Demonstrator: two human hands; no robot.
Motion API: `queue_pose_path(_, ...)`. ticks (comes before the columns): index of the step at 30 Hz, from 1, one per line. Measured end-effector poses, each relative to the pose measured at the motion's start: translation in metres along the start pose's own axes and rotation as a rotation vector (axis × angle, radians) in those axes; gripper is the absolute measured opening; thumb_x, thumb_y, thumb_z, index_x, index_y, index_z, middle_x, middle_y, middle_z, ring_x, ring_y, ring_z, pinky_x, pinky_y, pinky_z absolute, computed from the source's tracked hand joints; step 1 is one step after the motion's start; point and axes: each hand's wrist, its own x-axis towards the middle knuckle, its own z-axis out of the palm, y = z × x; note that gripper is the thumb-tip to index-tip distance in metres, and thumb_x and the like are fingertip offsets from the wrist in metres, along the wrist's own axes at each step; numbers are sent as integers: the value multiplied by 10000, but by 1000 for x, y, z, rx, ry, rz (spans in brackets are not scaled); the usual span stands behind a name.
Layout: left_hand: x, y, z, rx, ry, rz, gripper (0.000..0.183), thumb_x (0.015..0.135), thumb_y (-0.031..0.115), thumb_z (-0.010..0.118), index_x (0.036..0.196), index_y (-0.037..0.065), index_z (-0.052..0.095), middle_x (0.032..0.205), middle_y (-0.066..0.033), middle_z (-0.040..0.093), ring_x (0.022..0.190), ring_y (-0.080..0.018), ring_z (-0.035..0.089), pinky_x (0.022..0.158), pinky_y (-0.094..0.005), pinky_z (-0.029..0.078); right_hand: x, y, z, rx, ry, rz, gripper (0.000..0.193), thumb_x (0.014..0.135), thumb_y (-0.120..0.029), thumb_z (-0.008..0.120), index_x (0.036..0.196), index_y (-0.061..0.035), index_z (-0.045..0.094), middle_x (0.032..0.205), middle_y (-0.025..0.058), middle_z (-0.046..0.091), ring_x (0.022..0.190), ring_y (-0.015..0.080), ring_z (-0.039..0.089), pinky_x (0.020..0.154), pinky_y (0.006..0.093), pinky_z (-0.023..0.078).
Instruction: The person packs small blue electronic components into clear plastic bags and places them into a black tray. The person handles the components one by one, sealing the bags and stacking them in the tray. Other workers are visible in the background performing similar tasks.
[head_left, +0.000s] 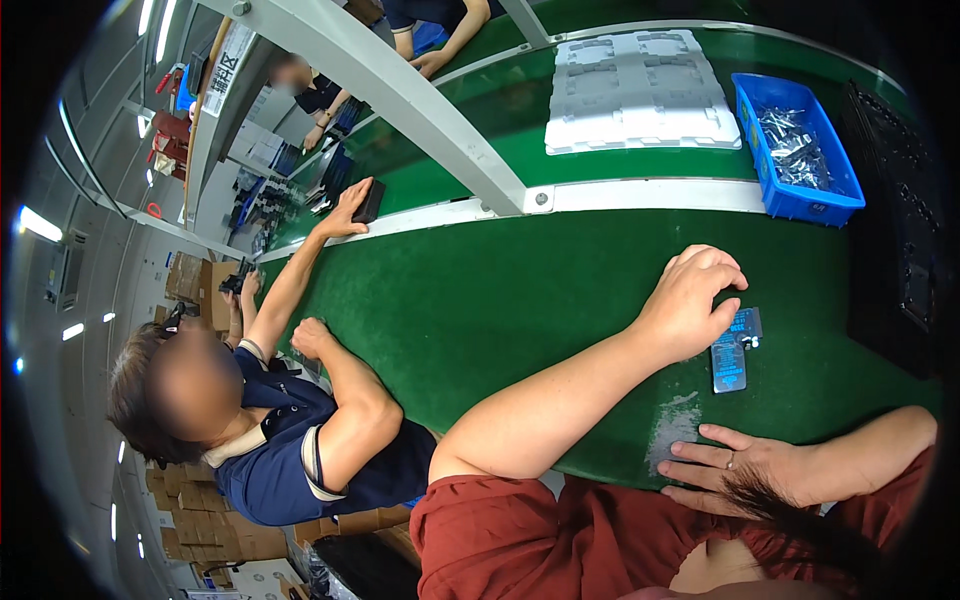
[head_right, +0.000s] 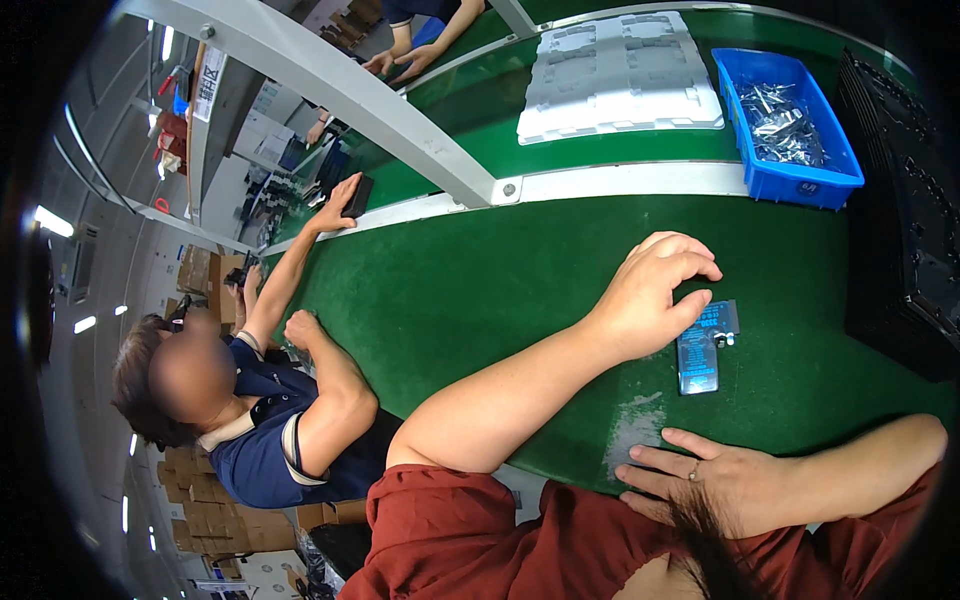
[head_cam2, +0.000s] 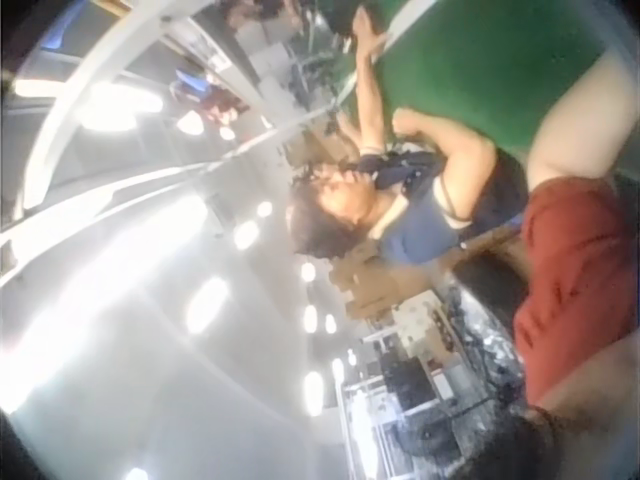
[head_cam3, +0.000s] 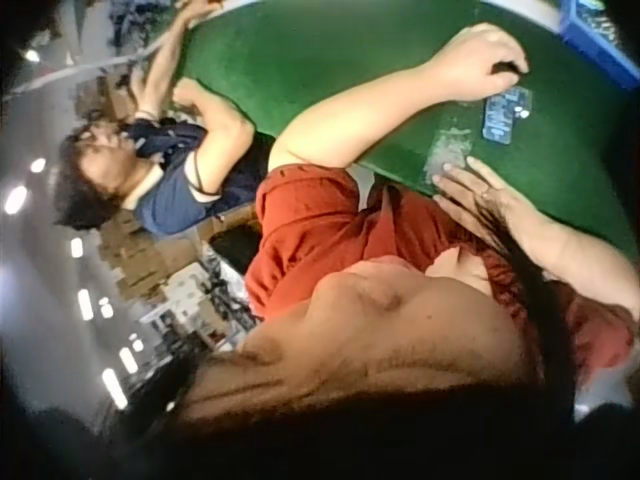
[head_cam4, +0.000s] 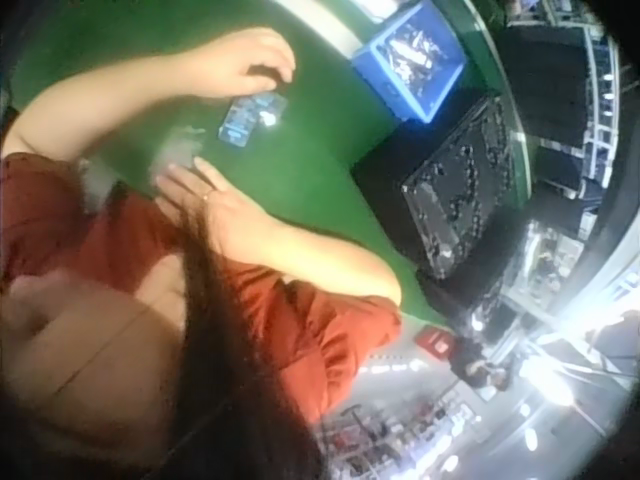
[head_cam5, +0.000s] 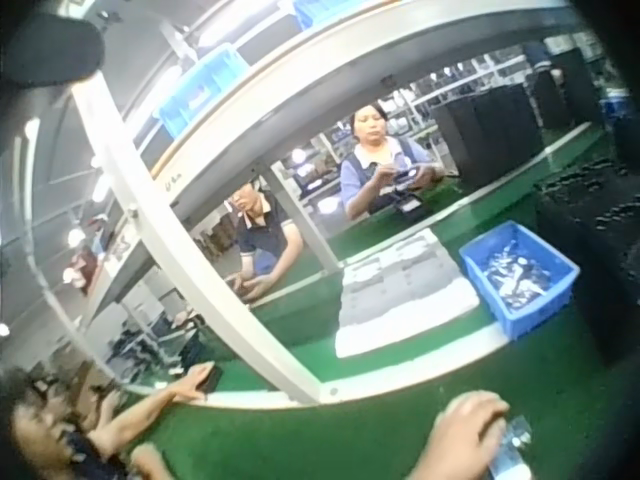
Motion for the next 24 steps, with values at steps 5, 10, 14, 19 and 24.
queue_pose_path(5, 2, 0, 0, -9, 2, 10, 196, 759, 92, 652, 950, 51, 636, 1082, -116, 596, 1095, -316, 528, 956, -426, 406, -1, -1, -4, 19, 10, 10, 593, 909, -394, 386, 1414, -84, 361, 1516, 148, 287, 1405, 303, 274, 1143, 536, 172)
queue_pose_path(10, 3, 3, 0, -12, 2, 7, 193, 761, 92, 650, 949, 51, 635, 1080, -117, 595, 1095, -316, 528, 957, -426, 404, -2, -2, -5, 15, -9, 15, 584, 909, -374, 394, 1415, -84, 362, 1512, 146, 294, 1400, 304, 285, 1143, 536, 172)
queue_pose_path(14, 1, 1, 0, -2, 6, 3, 194, 760, 88, 651, 949, 51, 634, 1078, -116, 593, 1094, -315, 528, 956, -426, 404, -1, 1, -2, 76, 7, 12, 574, 908, -349, 399, 1418, -87, 364, 1510, 141, 298, 1400, 296, 288, 1142, 536, 173)
queue_pose_path(19, 1, 1, 0, 2, 6, 2, 198, 757, 84, 652, 951, 50, 632, 1081, -116, 591, 1088, -316, 528, 950, -426, 408, 0, 0, -4, 109, 20, 18, 554, 910, -328, 401, 1409, -89, 387, 1504, 137, 314, 1398, 294, 291, 1139, 538, 178)
queue_pose_path(24, 0, 0, 1, 1, 19, 4, 214, 752, 80, 655, 961, 50, 627, 1079, -111, 591, 1087, -315, 527, 949, -426, 408, -2, 2, -6, 84, 41, 22, 543, 908, -327, 404, 1398, -93, 410, 1496, 136, 332, 1390, 288, 310, 1138, 533, 184)
